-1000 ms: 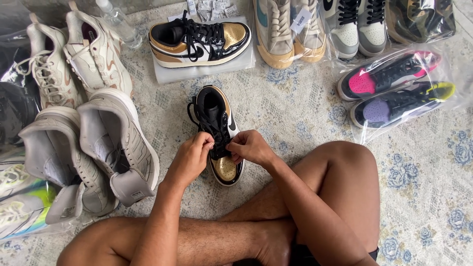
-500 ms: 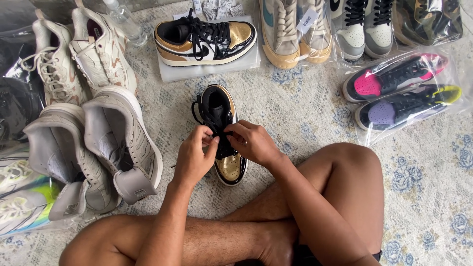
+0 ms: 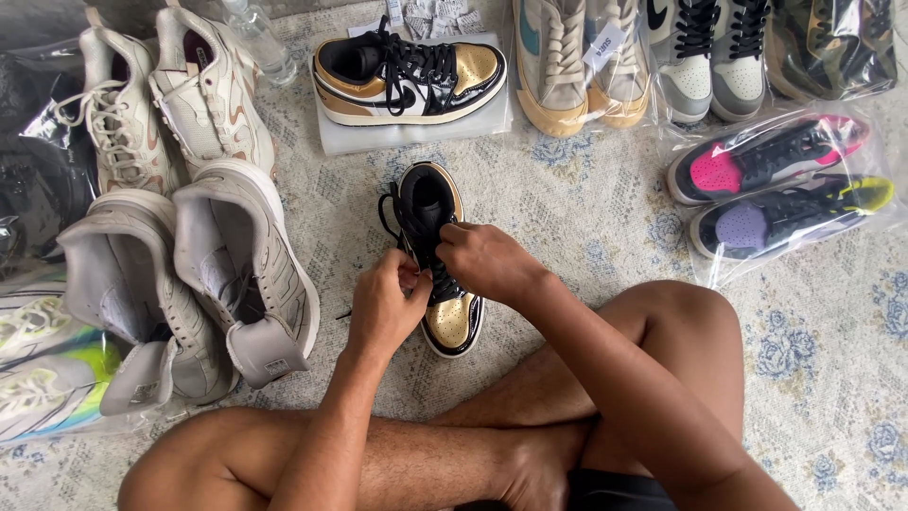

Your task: Lacing a gold and black high-top sneaker and tying the laces while sitting on a carpeted floor.

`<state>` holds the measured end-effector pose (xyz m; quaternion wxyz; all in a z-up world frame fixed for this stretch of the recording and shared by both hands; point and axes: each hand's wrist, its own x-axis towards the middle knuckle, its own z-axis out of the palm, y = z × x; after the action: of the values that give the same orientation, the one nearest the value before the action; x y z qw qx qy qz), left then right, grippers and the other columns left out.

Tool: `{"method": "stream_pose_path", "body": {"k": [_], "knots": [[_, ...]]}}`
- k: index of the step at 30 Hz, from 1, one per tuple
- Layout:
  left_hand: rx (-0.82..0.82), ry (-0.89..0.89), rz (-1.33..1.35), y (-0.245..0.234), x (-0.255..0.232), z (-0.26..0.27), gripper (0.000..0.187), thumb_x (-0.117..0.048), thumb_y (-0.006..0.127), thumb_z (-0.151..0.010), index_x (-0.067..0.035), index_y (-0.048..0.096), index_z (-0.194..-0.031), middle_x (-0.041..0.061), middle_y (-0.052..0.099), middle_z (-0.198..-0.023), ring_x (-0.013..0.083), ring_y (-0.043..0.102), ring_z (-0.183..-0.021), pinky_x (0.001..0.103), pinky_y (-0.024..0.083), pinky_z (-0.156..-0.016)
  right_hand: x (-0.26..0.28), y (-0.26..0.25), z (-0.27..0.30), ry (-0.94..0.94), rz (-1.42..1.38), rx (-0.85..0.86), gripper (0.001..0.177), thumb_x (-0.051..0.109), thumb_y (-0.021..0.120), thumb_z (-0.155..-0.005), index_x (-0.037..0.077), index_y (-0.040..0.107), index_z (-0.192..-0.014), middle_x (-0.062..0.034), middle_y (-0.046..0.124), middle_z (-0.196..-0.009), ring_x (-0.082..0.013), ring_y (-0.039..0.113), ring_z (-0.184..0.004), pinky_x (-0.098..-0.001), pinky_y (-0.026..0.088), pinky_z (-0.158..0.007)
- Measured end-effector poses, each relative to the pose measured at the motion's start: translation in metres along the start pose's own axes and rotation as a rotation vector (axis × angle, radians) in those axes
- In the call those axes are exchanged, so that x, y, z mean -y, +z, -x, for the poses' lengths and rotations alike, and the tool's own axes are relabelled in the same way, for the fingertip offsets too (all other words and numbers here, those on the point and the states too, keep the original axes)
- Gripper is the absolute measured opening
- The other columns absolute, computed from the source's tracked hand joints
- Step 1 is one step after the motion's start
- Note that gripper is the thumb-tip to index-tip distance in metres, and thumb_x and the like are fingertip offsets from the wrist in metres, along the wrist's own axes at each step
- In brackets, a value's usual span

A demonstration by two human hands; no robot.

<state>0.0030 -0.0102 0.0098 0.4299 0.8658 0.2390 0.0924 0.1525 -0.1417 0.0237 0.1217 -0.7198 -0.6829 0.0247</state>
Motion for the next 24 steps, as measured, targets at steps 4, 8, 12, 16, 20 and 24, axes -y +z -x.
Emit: {"method": "stream_pose_path", "body": {"k": [4, 8, 12, 16, 20, 24], "knots": [[0.026, -0.097, 0.088, 0.004, 0.002, 0.002, 0.019, -0.019, 0.075, -0.088, -0.004, 0.066, -0.094, 0.014, 0.071, -0.078, 0.0258, 0.074, -0.077, 0.034, 0.061, -0.061, 0.0, -0.005, 0.0, -0.04, 0.072, 0.042, 0.009, 0.002, 0.066, -0.091, 0.006, 0.072, -0.087, -0.009, 0.067, -0.08, -0.0214, 0.073, -0.071, -0.0255, 0.058, -0.066], [-0.009, -0.072, 0.171, 0.004, 0.004, 0.002, 0.017, -0.014, 0.071, -0.09, -0.002, 0.065, -0.1, 0.017, 0.07, -0.081, 0.028, 0.074, -0.08, 0.035, 0.062, -0.064, 0.0, -0.003, 0.0, -0.094, 0.119, 0.043, 0.009, 0.003, 0.064, -0.092, 0.005, 0.07, -0.086, -0.0091, 0.066, -0.079, -0.0214, 0.073, -0.068, -0.0273, 0.06, -0.065], [-0.13, 0.085, 0.114, 0.006, -0.005, -0.001, 0.014, -0.007, 0.071, -0.087, -0.004, 0.062, -0.098, 0.016, 0.067, -0.077, 0.0276, 0.073, -0.073, 0.033, 0.063, -0.063, -0.006, 0.011, -0.001, -0.171, 0.205, 0.029, 0.01, 0.004, 0.066, -0.09, 0.007, 0.068, -0.081, -0.0067, 0.064, -0.075, -0.0185, 0.07, -0.062, -0.0259, 0.06, -0.061], [-0.16, 0.131, 0.083, 0.009, -0.006, -0.002, 0.013, -0.007, 0.069, -0.09, -0.005, 0.06, -0.099, 0.015, 0.066, -0.078, 0.0275, 0.073, -0.073, 0.032, 0.063, -0.061, -0.004, 0.009, -0.003, -0.206, 0.297, 0.026, 0.01, 0.002, 0.072, -0.086, 0.008, 0.068, -0.08, -0.0067, 0.064, -0.072, -0.0199, 0.07, -0.059, -0.0281, 0.059, -0.056], [-0.12, 0.104, -0.004, 0.007, -0.01, -0.001, 0.02, -0.011, 0.073, -0.087, -0.006, 0.059, -0.1, 0.012, 0.066, -0.08, 0.0242, 0.074, -0.073, 0.035, 0.065, -0.062, -0.008, 0.004, -0.003, -0.16, 0.168, 0.005, 0.01, 0.009, 0.069, -0.089, 0.008, 0.066, -0.079, -0.0056, 0.062, -0.072, -0.0169, 0.068, -0.059, -0.0261, 0.059, -0.057], [-0.088, -0.038, 0.003, 0.013, -0.012, -0.001, 0.036, -0.017, 0.076, -0.081, -0.007, 0.051, -0.104, 0.015, 0.063, -0.089, 0.0283, 0.074, -0.079, 0.043, 0.064, -0.066, -0.007, 0.01, 0.002, 0.024, -0.047, -0.114, 0.014, 0.02, 0.07, -0.088, 0.01, 0.063, -0.083, -0.0055, 0.061, -0.072, -0.0161, 0.065, -0.06, -0.027, 0.059, -0.056]]}}
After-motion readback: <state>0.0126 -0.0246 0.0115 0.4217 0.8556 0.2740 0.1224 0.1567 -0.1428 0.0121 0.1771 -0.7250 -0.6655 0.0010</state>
